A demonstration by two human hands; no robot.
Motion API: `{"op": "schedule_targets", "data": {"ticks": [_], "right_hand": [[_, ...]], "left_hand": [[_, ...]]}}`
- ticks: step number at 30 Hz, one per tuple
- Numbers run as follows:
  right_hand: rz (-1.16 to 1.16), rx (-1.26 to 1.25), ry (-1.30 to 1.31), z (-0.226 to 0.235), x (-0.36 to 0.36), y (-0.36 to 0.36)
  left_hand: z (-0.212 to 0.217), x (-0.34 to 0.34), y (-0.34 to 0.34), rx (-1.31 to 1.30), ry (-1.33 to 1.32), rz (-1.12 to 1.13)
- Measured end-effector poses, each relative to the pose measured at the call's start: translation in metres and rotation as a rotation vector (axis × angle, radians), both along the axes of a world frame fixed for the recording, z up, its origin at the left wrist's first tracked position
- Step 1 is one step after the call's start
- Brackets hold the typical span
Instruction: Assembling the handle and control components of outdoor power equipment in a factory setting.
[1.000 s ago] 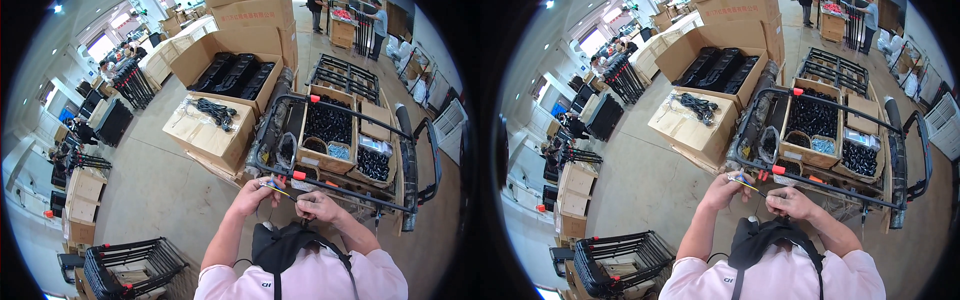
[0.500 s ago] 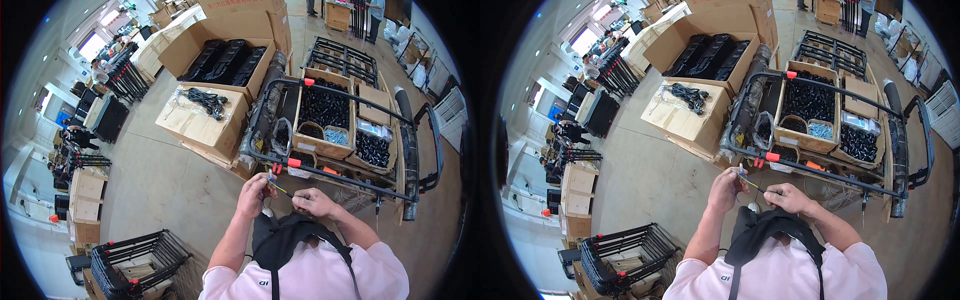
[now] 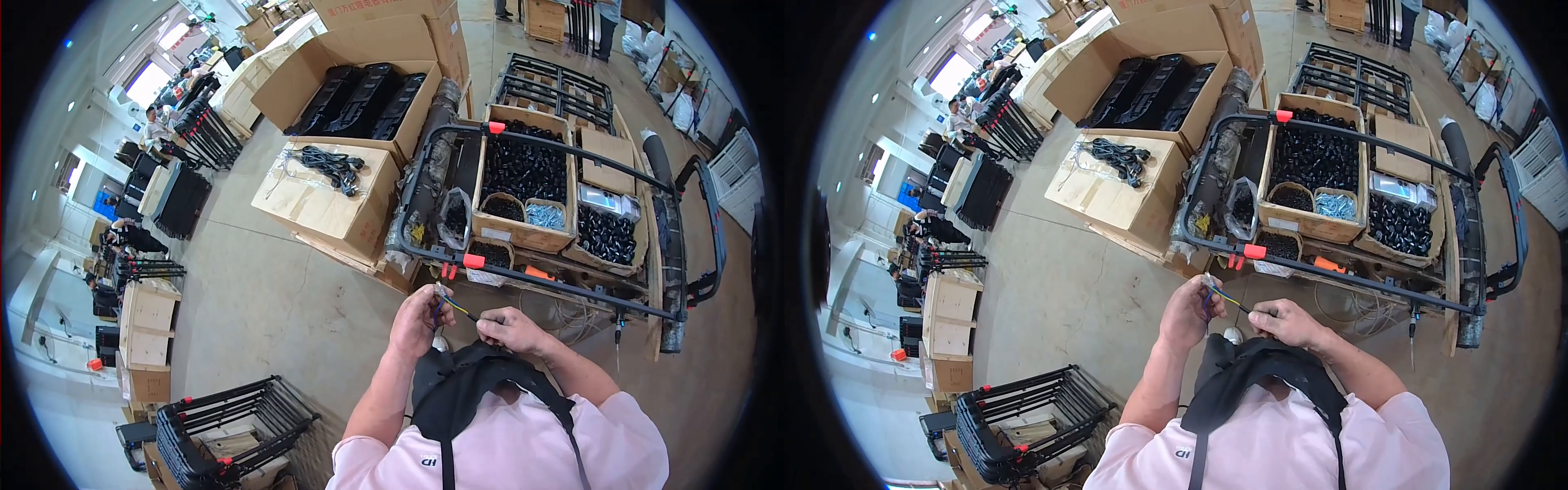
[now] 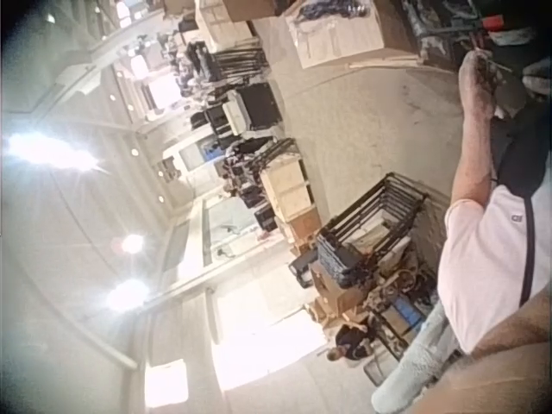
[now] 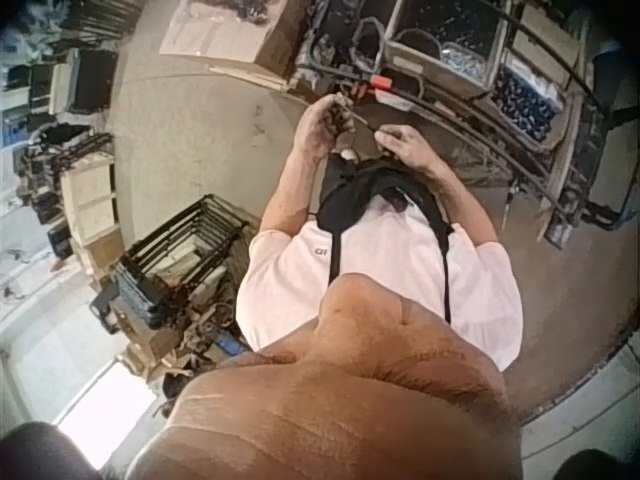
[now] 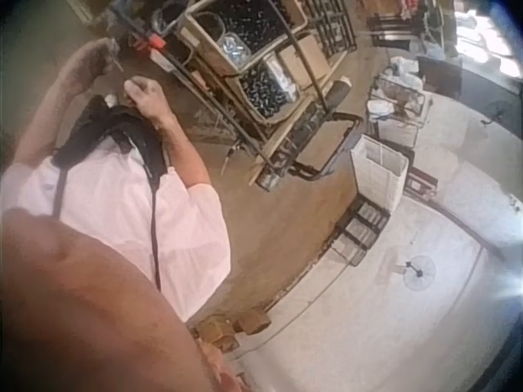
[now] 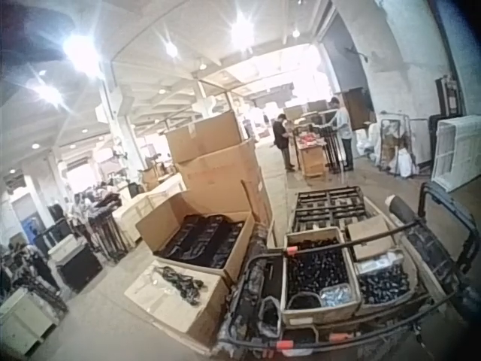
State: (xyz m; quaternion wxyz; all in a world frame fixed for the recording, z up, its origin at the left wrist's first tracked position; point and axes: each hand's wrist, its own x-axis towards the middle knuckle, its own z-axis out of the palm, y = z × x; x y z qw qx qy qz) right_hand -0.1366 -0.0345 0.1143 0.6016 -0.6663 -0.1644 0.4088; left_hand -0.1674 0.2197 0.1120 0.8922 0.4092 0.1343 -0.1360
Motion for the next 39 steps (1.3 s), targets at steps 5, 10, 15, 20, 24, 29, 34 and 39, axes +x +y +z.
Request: {"op": "schedule_targets", "data": {"ticks": [5,10,15,20,24,29,34,39], "right_hand": [[-0.046,-0.003,0.049,-0.012,-0.002,-0.008],[-0.085,-0.004,0.088,-0.017,-0.001,-0.013],[-0.084,-0.016,0.061,-0.018,0.000,-0.015],[-0.186,0.009,-0.074,-0.003,0.002,-0.007],[-0.231,0.027,-0.088,-0.012,0.004,-0.004],[-0.367,0.122,-0.079,-0.036,0.003,-0.003],[-0.423,0.076,-0.192,-0.033,0.001,0.002],[-0.421,0.096,-0.310,-0.037,-0.001,0.002]], "left_hand": [[0.009,0.000,-0.004,0.010,-0.049,-0.069],[0.014,-0.003,-0.011,0.126,-0.101,-0.114],[0.013,-0.002,-0.017,0.104,-0.041,-0.087],[0.008,-0.004,-0.031,0.225,0.005,-0.096],[0.005,-0.007,-0.052,0.437,-0.125,-0.099],[-0.001,-0.010,-0.072,0.757,-0.315,0.031],[-0.006,-0.005,-0.069,1.030,-0.528,0.022],[-0.034,-0.004,-0.060,0.943,-0.164,-0.133]]}}
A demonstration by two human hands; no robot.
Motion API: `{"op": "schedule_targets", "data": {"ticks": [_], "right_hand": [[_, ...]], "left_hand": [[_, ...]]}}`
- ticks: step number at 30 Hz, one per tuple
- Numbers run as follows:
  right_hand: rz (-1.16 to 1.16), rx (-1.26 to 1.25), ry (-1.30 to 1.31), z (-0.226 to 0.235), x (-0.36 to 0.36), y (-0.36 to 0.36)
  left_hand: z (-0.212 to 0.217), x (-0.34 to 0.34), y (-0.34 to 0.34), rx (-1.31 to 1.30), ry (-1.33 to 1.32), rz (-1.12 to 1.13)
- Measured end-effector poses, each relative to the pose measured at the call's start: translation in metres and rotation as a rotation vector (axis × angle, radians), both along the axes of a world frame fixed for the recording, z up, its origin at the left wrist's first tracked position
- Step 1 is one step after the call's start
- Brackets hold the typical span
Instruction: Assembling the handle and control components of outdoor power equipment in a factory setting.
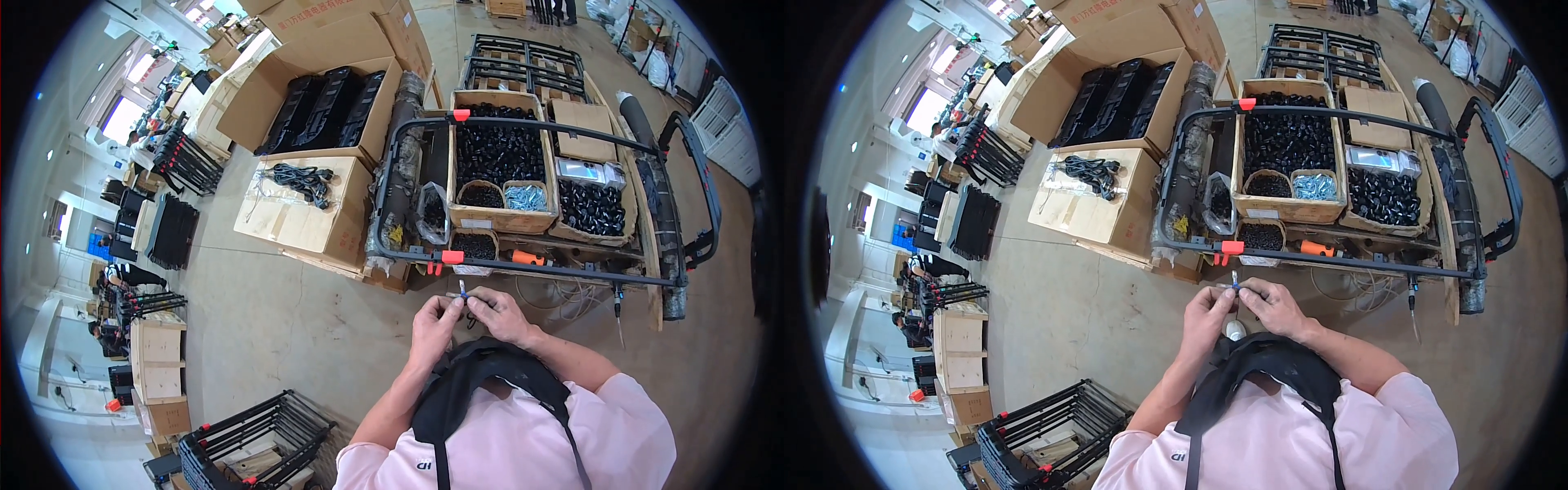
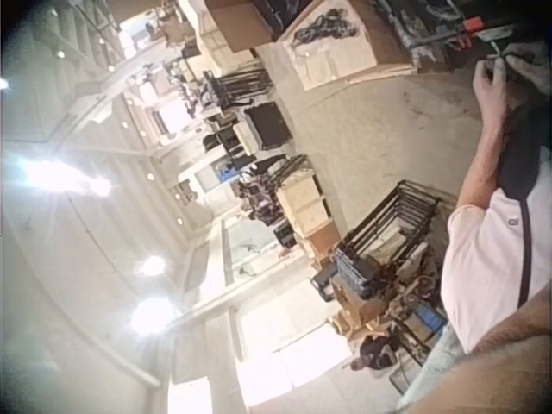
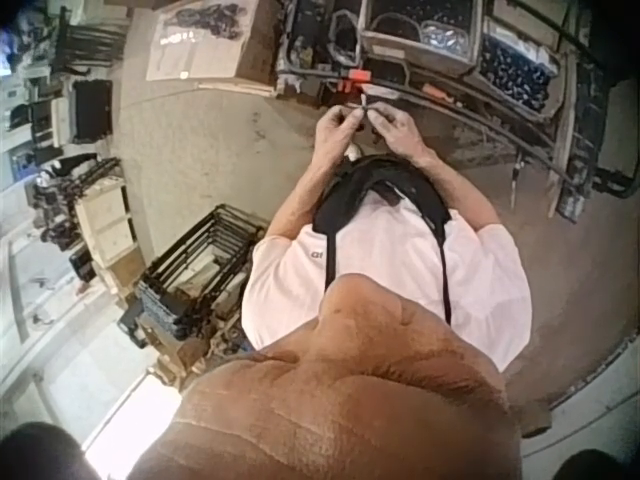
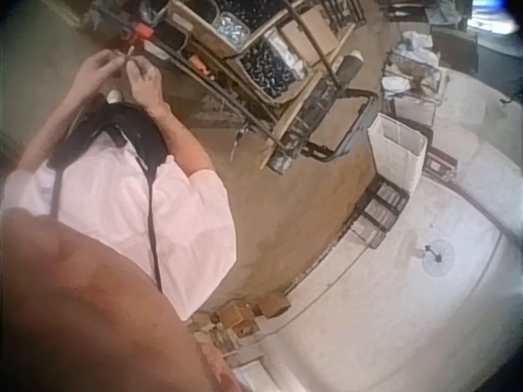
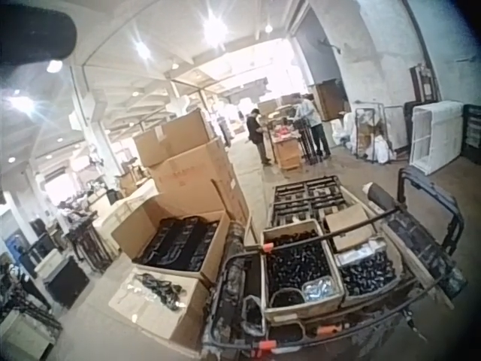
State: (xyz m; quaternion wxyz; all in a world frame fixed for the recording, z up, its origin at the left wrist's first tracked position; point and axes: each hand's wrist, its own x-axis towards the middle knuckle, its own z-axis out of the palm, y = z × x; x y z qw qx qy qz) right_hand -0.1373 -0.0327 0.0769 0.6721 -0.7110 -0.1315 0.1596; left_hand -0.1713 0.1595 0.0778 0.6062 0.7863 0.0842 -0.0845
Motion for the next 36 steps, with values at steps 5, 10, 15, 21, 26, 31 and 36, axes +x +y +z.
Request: {"op": "schedule_targets", "data": {"ticks": [5,10,15,21,26,31,36], "right_hand": [[0.116,-0.076,0.000,0.003,0.003,-0.008],[0.228,0.005,0.069,0.003,0.004,-0.014],[0.296,-0.155,0.011,-0.004,0.005,-0.012],[0.347,-0.102,0.034,-0.020,0.000,-0.005],[0.342,-0.126,0.004,-0.045,-0.001,0.005],[0.423,-0.341,0.421,-0.061,0.011,0.032],[0.341,-0.455,0.291,-0.104,0.014,0.057]], "left_hand": [[-0.001,-0.003,-0.010,-0.625,0.106,0.171],[0.006,-0.009,-0.012,-0.840,0.260,0.128],[-0.017,-0.021,-0.024,-0.811,0.134,0.238],[-0.025,-0.036,-0.036,-0.749,0.182,0.433],[-0.049,-0.042,-0.032,-0.652,0.143,0.482],[-0.065,-0.013,-0.010,-0.710,0.126,0.578],[-0.099,0.031,0.045,-0.760,0.166,0.695]]}}
